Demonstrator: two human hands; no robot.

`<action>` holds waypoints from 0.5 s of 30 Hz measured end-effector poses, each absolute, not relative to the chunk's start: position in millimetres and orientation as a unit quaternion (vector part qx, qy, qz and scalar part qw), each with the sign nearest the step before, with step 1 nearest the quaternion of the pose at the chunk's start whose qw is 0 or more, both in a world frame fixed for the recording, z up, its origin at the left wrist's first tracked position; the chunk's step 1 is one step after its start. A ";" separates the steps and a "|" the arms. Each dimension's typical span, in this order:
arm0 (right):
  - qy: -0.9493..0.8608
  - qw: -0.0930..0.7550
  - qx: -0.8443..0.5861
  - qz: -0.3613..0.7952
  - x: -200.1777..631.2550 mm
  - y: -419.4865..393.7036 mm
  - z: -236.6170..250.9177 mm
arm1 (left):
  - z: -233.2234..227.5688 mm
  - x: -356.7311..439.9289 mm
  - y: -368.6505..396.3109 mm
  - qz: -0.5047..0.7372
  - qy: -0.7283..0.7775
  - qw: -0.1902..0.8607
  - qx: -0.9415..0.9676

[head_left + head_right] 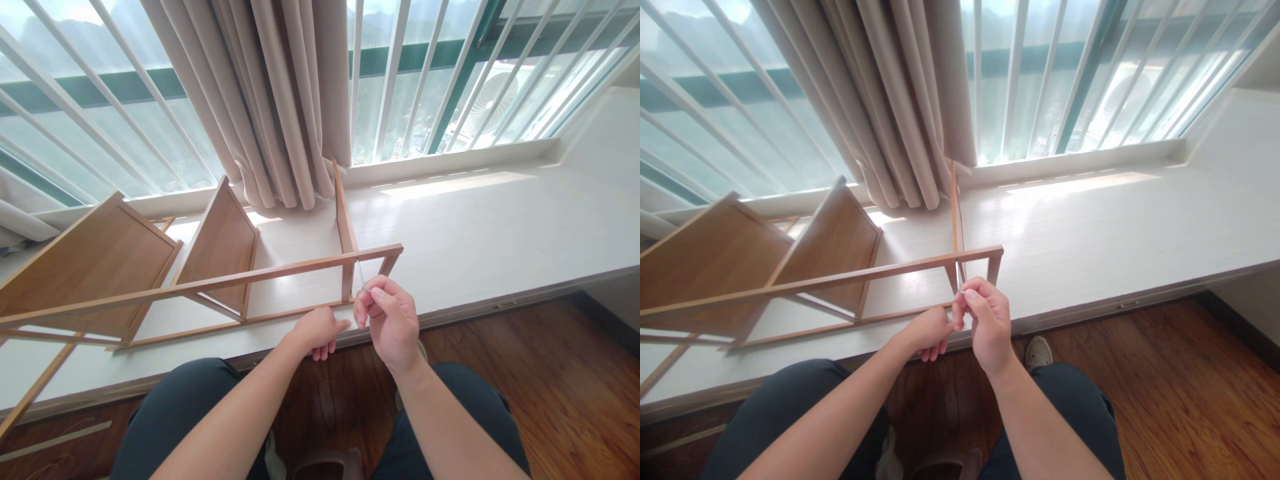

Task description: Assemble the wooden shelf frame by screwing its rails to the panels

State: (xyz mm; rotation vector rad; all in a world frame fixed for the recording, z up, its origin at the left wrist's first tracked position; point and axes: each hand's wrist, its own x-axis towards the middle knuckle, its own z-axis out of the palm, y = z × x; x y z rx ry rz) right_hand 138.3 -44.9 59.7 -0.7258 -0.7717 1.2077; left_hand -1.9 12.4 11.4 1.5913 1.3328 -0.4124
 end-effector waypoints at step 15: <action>-0.301 0.684 -0.280 0.603 138.1 -47.7 59.4 | 5.3 -2.5 13.3 -0.166 0.546 0.497 0.654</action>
